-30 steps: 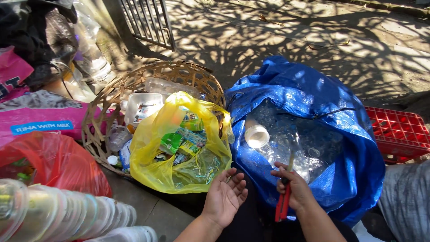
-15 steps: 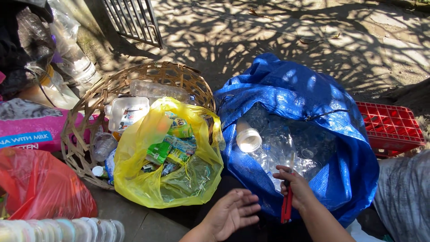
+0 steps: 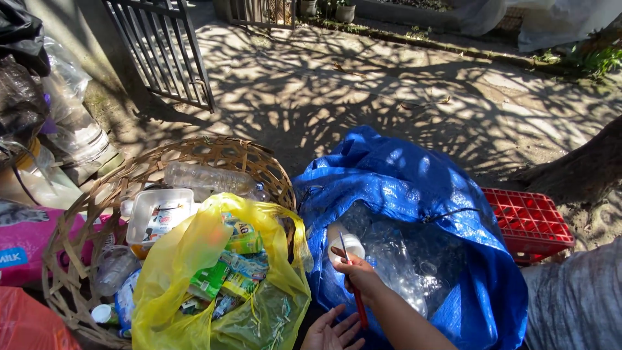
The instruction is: The person sits on the ground and uses a red utility knife to cut the bottoms off stacked plastic cups. They pick up the cups from a blue bag, slice the bases, and place the cut pieces into a yellow bag.
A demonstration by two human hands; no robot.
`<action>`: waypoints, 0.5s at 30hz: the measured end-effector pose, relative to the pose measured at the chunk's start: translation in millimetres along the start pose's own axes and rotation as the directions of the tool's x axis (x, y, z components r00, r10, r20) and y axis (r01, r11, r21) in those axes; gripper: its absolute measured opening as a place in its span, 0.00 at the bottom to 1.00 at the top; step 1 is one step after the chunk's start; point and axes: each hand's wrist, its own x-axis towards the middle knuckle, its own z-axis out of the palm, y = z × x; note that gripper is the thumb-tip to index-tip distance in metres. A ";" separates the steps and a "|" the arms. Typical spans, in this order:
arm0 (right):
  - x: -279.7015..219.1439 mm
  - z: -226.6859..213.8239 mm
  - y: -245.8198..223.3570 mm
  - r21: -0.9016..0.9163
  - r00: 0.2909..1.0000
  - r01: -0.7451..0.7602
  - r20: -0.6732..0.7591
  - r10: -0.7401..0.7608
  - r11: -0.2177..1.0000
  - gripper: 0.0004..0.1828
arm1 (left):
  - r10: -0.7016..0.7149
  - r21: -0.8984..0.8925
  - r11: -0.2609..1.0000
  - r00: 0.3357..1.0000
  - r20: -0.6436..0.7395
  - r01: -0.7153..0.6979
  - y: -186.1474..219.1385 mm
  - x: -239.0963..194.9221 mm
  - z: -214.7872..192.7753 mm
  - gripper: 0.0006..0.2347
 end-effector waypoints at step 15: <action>3.1 -71.7 1.6 0.134 0.883 0.253 -0.436 -0.172 0.958 0.14 | -0.077 -0.033 0.996 0.997 0.031 0.078 11.3 41.0 -26.4 0.18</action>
